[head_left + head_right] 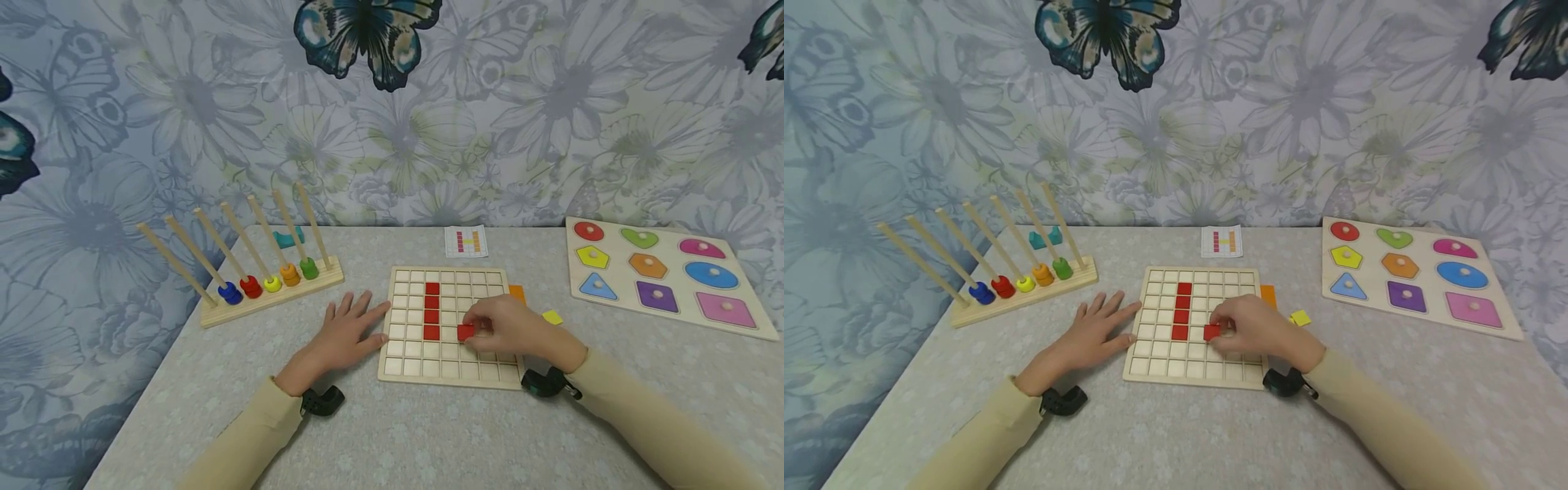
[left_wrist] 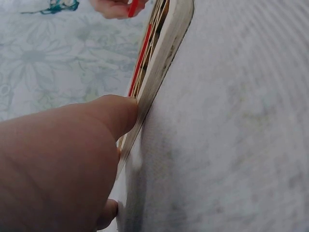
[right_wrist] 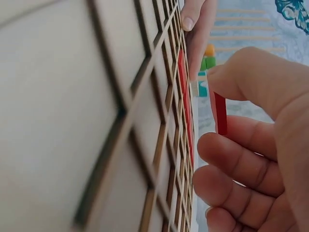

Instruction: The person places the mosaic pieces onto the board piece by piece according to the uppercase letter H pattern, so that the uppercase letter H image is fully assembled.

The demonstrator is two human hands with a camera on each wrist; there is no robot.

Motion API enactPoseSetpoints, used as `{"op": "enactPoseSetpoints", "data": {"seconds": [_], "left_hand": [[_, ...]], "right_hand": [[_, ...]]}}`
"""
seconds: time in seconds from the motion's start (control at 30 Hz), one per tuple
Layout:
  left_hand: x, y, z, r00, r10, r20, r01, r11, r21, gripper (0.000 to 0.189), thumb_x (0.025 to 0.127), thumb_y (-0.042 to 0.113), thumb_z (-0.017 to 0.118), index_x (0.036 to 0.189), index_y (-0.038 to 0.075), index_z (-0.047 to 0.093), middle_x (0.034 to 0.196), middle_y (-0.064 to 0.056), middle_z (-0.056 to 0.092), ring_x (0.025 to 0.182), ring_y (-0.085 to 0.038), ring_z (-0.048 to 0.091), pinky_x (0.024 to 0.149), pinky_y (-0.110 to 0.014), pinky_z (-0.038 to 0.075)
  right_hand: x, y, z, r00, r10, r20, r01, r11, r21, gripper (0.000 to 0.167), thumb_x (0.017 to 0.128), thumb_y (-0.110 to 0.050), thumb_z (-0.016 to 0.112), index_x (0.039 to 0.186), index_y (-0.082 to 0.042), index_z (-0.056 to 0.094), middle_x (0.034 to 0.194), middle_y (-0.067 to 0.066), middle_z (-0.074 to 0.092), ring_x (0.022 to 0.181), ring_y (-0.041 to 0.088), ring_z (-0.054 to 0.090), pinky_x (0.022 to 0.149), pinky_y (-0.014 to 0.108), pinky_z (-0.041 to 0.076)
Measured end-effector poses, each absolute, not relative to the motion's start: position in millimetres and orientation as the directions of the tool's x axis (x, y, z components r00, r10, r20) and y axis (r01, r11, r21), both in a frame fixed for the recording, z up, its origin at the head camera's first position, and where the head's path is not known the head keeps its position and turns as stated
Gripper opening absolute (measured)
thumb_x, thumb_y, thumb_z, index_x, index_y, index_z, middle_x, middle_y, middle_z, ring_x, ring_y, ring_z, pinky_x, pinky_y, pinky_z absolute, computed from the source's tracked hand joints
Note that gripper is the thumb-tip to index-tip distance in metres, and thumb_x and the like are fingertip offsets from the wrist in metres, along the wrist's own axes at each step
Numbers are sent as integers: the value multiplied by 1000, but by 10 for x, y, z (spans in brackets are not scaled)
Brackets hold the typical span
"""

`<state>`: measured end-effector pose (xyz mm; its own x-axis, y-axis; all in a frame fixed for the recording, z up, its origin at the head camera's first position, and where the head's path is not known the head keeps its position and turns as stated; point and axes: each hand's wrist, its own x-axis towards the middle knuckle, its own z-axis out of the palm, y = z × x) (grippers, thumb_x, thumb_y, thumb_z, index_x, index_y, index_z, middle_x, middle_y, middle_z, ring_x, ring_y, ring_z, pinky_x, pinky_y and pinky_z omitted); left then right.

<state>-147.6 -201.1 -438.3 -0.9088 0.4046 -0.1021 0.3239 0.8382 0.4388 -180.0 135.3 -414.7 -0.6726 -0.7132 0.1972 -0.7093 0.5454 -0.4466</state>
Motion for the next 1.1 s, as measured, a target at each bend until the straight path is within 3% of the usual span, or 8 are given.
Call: {"op": "enactPoseSetpoints", "data": {"seconds": [0.23, 0.77, 1.1], "left_hand": [[-1476, -2004, -4383, -910, 399, -108, 315, 839, 444, 62, 104, 43, 55, 160, 24, 37, 170, -21, 18, 156, -53, 2, 117, -78, 3], [-1487, -1993, -4378, -912, 397, -102, 319, 844, 431, 62, 105, 43, 55, 160, 24, 37, 170, -21, 18, 156, -53, 3, 117, -78, 4], [-1479, -1990, -4372, -914, 392, -101, 315, 847, 429, 62, 104, 43, 55, 160, 23, 37, 169, -22, 19, 156, -53, 4, 117, -78, 4]], "right_hand": [[-1828, 1193, -4133, -623, -751, 217, -749, 494, -442, 13, 82, -18, 83, 92, -11, 77, 75, -5, 65, 67, 4, 51, 63, 19, 44], [-1821, 1005, -4152, -605, -779, 165, -746, 482, -459, 19, 84, -23, 82, 97, -10, 78, 81, -5, 70, 71, 3, 56, 70, 22, 49], [-1811, 961, -4161, -594, -785, 176, -748, 459, -479, 17, 83, -21, 84, 94, -9, 78, 79, -4, 70, 69, 3, 58, 67, 20, 50]]}}
